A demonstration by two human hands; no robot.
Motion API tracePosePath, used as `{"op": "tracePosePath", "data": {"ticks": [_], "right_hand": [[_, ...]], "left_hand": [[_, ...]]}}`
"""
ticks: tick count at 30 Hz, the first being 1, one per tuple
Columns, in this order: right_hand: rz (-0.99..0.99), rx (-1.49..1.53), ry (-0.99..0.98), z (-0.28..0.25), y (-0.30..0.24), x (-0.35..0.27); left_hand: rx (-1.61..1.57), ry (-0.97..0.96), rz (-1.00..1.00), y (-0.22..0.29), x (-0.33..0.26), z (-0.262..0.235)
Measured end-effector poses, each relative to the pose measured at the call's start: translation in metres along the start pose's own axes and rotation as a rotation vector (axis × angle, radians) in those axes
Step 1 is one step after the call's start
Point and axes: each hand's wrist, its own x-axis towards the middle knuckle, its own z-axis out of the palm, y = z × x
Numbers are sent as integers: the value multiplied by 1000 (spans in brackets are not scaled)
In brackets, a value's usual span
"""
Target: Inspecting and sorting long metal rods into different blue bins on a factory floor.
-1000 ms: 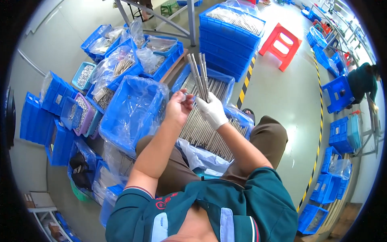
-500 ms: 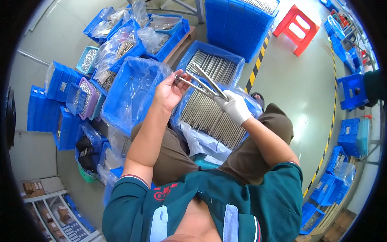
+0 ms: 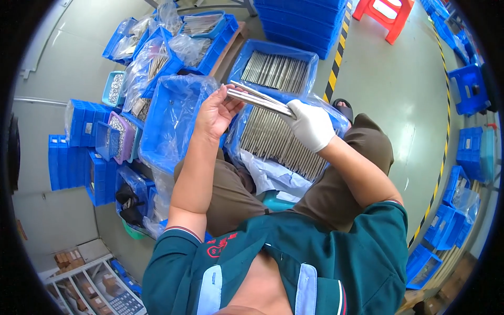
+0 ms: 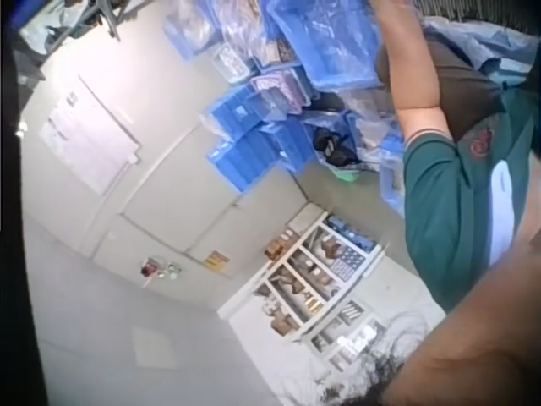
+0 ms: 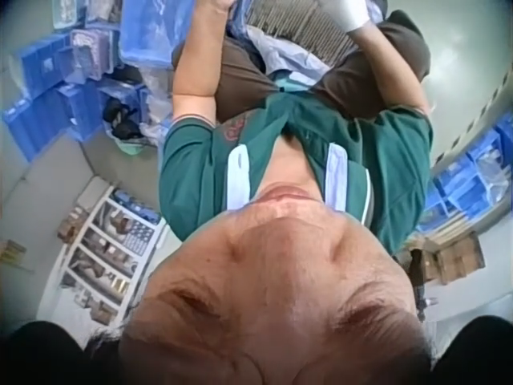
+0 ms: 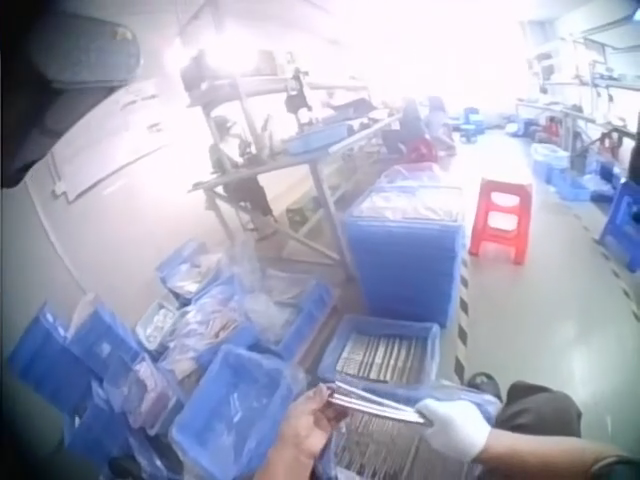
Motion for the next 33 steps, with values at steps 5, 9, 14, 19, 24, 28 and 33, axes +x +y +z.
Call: {"op": "tracePosePath", "data": {"ticks": [5, 9, 14, 19, 24, 28, 33], "right_hand": [[-5, 16, 23, 0, 4, -2], [196, 245, -126, -3, 4, -1], [-34, 58, 50, 4, 9, -4], [-66, -35, 57, 3, 3, -6], [57, 173, -16, 3, 5, -5], [165, 213, -98, 3, 1, -8], [-84, -151, -23, -2, -7, -12]], "left_hand": [[36, -72, 26, 5, -6, 8], [92, -211, 1, 9, -6, 7], [345, -58, -79, 19, -13, 11], [490, -58, -33, 22, -12, -1], [443, -181, 82, 19, -13, 9], [525, -206, 86, 19, -11, 3], [627, -65, 1, 16, -11, -2]]}}
